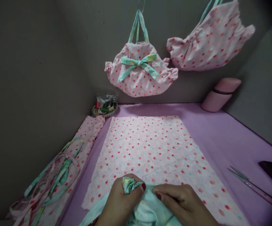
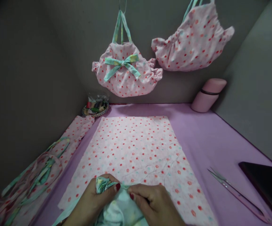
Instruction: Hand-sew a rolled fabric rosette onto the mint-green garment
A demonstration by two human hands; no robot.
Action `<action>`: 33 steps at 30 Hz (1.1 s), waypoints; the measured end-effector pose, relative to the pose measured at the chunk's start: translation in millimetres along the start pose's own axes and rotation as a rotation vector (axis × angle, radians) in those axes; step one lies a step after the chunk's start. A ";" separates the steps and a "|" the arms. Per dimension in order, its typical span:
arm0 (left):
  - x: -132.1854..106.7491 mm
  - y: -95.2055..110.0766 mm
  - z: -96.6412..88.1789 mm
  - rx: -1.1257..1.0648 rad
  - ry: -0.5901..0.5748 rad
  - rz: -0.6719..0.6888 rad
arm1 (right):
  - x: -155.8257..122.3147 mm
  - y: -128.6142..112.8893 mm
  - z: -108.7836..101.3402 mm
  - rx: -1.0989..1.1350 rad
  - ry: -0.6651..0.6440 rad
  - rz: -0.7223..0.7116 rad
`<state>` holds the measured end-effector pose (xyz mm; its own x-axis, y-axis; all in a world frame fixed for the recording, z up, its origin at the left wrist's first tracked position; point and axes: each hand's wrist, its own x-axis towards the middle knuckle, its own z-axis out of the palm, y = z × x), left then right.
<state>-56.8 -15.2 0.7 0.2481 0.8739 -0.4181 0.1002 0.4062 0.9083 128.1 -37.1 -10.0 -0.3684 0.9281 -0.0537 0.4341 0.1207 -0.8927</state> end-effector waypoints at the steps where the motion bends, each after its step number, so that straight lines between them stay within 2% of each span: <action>1: 0.0 0.0 0.2 0.000 0.003 0.004 | 0.0 -0.5 0.0 0.014 0.001 -0.003; 15: -0.7 1.8 1.9 0.053 0.018 0.039 | 1.1 -4.6 -0.4 0.010 0.000 -0.016; 18: -4.3 3.4 1.9 0.263 0.051 0.139 | 0.6 -3.1 0.3 -0.020 -0.012 -0.017; 21: -8.9 2.8 1.8 0.504 0.057 0.308 | 0.2 -1.5 1.3 -0.055 -0.035 -0.019; 26: -11.5 -2.3 1.5 0.651 0.006 0.533 | 1.0 -2.5 3.9 -0.120 -0.033 -0.014; 29: -11.2 -1.2 2.2 0.695 -0.030 0.511 | 2.0 -4.5 4.9 -0.149 -0.024 -0.016; 33: -8.9 4.2 3.8 0.579 -0.004 0.317 | 1.8 -5.5 4.7 -0.112 0.011 -0.024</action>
<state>-54.9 -22.3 8.3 0.3540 0.9261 -0.1303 0.5236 -0.0808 0.8481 121.1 -37.7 -7.3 -0.3712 0.9281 -0.0279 0.5146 0.1806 -0.8382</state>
